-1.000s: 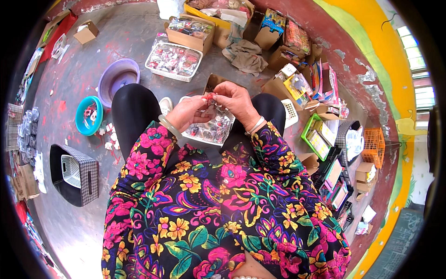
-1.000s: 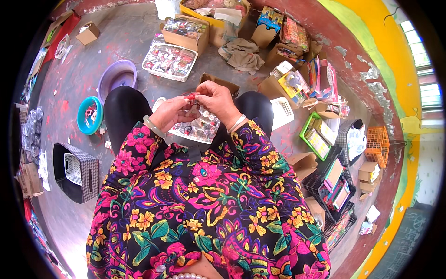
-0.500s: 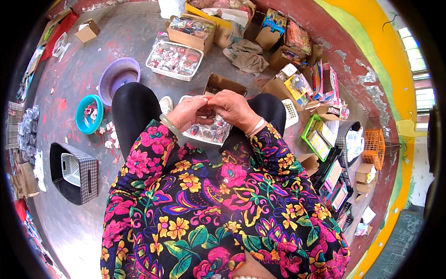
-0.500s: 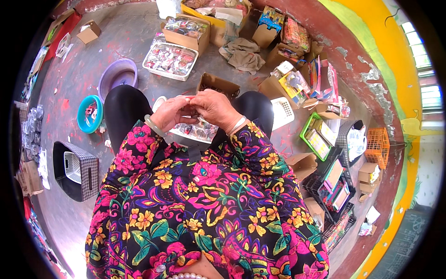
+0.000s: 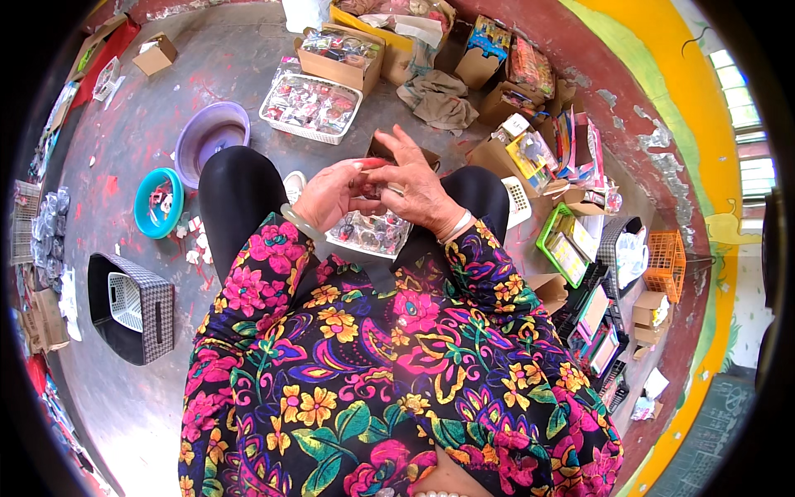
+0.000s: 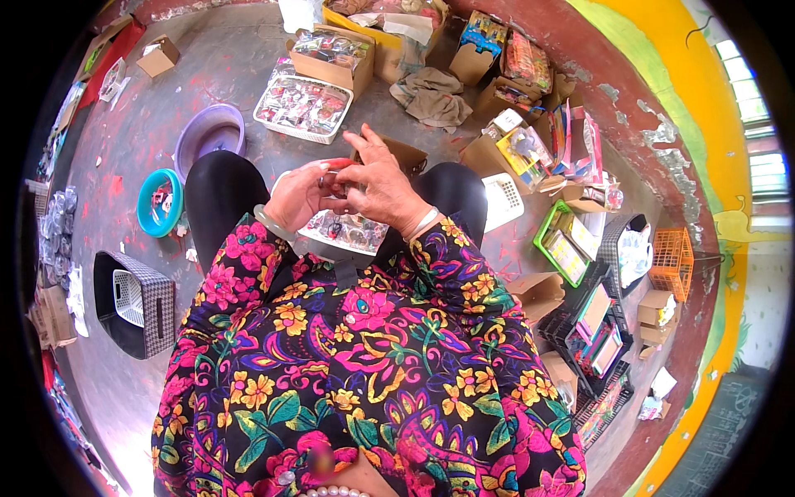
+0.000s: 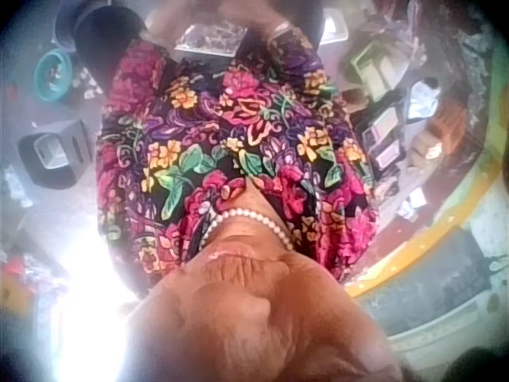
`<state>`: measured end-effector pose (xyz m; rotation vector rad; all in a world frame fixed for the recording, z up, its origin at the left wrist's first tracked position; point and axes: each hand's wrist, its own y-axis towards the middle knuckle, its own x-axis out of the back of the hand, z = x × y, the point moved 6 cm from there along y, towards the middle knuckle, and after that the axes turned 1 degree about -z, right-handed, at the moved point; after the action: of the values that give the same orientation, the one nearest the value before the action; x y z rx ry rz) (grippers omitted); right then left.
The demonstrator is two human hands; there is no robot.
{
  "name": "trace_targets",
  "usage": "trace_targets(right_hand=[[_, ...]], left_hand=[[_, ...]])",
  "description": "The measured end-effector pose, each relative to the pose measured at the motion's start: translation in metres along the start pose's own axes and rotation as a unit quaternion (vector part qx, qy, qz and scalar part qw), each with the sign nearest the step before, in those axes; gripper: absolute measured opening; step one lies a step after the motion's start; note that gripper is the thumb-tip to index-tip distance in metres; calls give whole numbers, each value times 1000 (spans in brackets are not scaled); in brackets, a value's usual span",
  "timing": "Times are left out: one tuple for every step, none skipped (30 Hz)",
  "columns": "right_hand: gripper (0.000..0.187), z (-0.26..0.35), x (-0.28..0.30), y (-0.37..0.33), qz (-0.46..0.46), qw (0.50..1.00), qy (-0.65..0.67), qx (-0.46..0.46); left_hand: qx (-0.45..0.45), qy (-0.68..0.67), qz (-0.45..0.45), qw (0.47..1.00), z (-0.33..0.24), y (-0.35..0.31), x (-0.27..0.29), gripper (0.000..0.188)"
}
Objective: The person sits on the floor and sorts small items from a plastic container into a cardboard box. They handle hair ties and other small accessories one by one, placing them into the box.
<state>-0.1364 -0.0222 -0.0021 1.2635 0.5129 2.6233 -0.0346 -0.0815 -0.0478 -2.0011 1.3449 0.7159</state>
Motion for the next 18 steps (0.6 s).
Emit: trace_targets(right_hand=[[27, -1, -1, -1, 8, 1000, 5, -4], [27, -1, 0, 0, 9, 999, 27, -18], [26, -1, 2, 1, 10, 998, 49, -33], [25, -2, 2, 1, 11, 996, 71, -47], [24, -3, 1, 0, 16, 996, 69, -48], [23, -5, -1, -1, 21, 996, 68, -48], [22, -8, -3, -2, 27, 996, 67, -49], [20, -12, -5, -3, 33, 995, 78, -54], [19, -15, -9, -4, 39, 994, 88, -60], [18, -18, -12, -5, 46, 992, 99, -65], [18, -18, -12, -5, 26, 991, 113, -72], [19, -19, -12, -5, 6, 989, 126, -78], [19, -19, -11, -5, -13, 986, 139, -85], [20, -25, -11, -6, -23, 965, 214, -149], [21, -30, -10, -7, -33, 934, 286, -210], [22, -34, -12, -9, -42, 894, 355, -270], [25, -34, -6, -4, -124, 911, 325, -223], [25, -39, -10, -7, -93, 890, 358, -266]], left_hand=[[5, -1, 1, 1000, 1, 1, 1, 38], [9, -3, 0, 1000, 4, 2, 5, 38], [13, -5, 0, 1000, 5, 3, 7, 38], [15, -9, -13, 1000, 6, 3, 11, 37], [16, -13, -26, 999, 7, 3, 13, 37], [18, -16, -38, 999, 7, 3, 14, 37], [24, -10, -39, 999, 9, 3, 14, 36], [30, -4, -38, 999, 10, 3, 13, 36], [36, 2, -38, 999, 12, 3, 13, 36], [44, 7, -40, 998, 13, 4, 12, 36], [51, 12, -44, 998, 14, 4, 12, 36], [58, 18, -47, 997, 15, 3, 13, 37], [51, -8, -33, 998, 12, 3, 12, 37], [44, -33, -18, 998, 9, 2, 13, 38], [36, -58, -3, 998, 5, 2, 12, 39], [31, -62, -16, 997, 3, 3, 14, 40], [26, -66, -28, 997, 1, 3, 14, 40], [21, -69, -40, 997, 0, 3, 15, 41]])
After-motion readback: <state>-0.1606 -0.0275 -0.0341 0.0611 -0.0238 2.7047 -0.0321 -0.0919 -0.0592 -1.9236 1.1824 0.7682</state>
